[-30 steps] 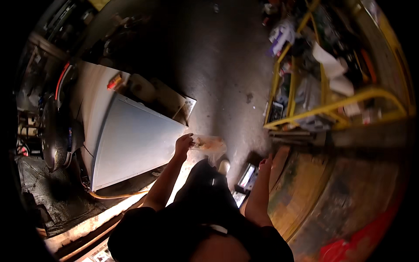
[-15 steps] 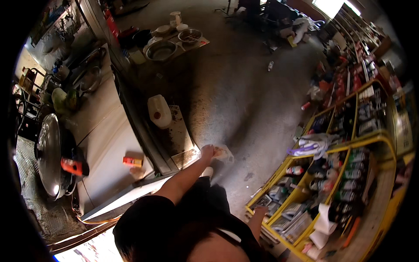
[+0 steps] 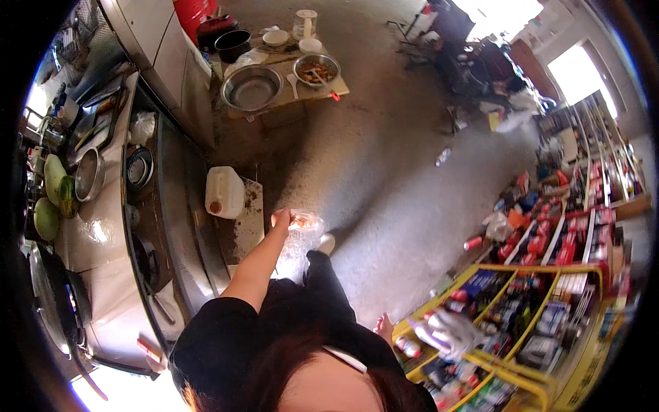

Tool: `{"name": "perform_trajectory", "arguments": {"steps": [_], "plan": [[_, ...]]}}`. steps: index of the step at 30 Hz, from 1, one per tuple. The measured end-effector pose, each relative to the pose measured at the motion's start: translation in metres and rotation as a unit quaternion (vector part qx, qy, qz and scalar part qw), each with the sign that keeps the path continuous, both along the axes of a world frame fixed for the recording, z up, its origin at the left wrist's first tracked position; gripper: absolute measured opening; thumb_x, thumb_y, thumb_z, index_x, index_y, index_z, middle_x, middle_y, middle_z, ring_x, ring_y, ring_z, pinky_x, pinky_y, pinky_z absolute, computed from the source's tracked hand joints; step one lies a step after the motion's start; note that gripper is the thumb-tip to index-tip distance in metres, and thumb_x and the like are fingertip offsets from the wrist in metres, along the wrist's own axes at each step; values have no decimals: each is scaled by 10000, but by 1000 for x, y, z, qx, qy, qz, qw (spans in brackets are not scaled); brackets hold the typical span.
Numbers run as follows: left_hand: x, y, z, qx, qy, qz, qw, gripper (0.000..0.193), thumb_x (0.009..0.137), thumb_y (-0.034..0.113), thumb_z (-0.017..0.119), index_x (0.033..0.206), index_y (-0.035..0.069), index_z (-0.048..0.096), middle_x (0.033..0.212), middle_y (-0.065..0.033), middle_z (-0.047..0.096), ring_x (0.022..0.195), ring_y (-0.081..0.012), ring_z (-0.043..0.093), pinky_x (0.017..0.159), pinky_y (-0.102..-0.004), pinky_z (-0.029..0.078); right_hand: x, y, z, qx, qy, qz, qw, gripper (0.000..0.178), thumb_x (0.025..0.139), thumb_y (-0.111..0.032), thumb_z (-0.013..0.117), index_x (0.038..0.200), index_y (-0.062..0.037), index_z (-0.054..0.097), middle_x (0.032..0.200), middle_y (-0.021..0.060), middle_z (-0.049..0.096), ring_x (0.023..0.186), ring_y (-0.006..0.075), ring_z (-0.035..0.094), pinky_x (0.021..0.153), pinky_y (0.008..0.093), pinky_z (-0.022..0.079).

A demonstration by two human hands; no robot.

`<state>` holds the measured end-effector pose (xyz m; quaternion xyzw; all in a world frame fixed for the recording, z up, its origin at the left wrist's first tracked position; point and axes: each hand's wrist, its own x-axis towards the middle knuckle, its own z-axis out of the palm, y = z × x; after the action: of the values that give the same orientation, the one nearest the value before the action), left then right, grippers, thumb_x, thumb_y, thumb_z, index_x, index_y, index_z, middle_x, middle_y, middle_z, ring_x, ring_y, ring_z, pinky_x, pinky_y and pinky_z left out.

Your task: The person washes hands at an outdoor sink, then moves to a kitchen counter to wipe the surface with a cloth. They handle a plastic bag of food items, wash them at the sink, and return to the counter to arrange bowls and a pot containing mixed vegetables.

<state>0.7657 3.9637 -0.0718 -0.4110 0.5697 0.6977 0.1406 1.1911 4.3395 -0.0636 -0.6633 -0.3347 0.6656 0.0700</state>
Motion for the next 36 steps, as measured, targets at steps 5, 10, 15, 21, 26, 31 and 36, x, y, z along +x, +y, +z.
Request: {"name": "perform_trajectory", "arguments": {"steps": [5,10,15,21,26,31,36], "plan": [[-99,-24,-80,-254,53,-67,963,150,698,82,569,557,40,536,493,-46,521,445,-130,495,405,-280,363,-210,59,26,97,-14,180,979,180,822,-222,606,680,-122,556,560,-17,513,440,88,455,385,217,363],[-179,15,-135,-199,43,-30,979,181,737,175,645,637,30,602,594,-39,577,530,-131,540,460,-278,397,-390,147,66,223,-72,401,886,145,825,-206,592,794,-65,608,621,0,511,513,84,469,428,216,377],[-244,-111,-178,-281,-60,-105,952,377,686,343,590,855,18,676,898,-206,644,904,-344,608,779,-398,468,-547,105,43,216,-32,457,862,189,822,-227,602,869,-45,620,648,14,539,533,95,493,460,231,410],[-338,-19,-135,-228,-123,-164,952,362,704,341,639,909,45,666,943,-193,638,941,-339,591,820,-411,457,-614,198,58,365,-197,658,628,259,768,-254,657,892,-28,630,777,117,620,798,251,593,744,368,486],[-346,-85,-142,-328,-167,-205,907,383,752,323,595,1026,59,632,1007,-193,619,1002,-342,561,842,-420,447,-725,122,73,507,-313,667,447,307,683,-287,703,928,-110,649,1190,182,504,1174,346,394,980,446,329],[-395,-50,-129,-262,-166,-216,926,320,768,294,523,942,70,671,986,-174,630,957,-353,583,836,-418,454,-857,84,85,518,-311,678,418,287,721,-333,661,947,-156,662,1228,153,499,1190,332,404,1023,467,273],[-398,-34,-123,-303,-228,-323,867,362,761,300,480,875,14,670,972,-250,605,953,-391,582,832,-450,460,-982,42,36,429,-236,734,470,283,736,-348,649,953,-167,663,1213,127,511,1195,297,404,1021,481,263]]}}
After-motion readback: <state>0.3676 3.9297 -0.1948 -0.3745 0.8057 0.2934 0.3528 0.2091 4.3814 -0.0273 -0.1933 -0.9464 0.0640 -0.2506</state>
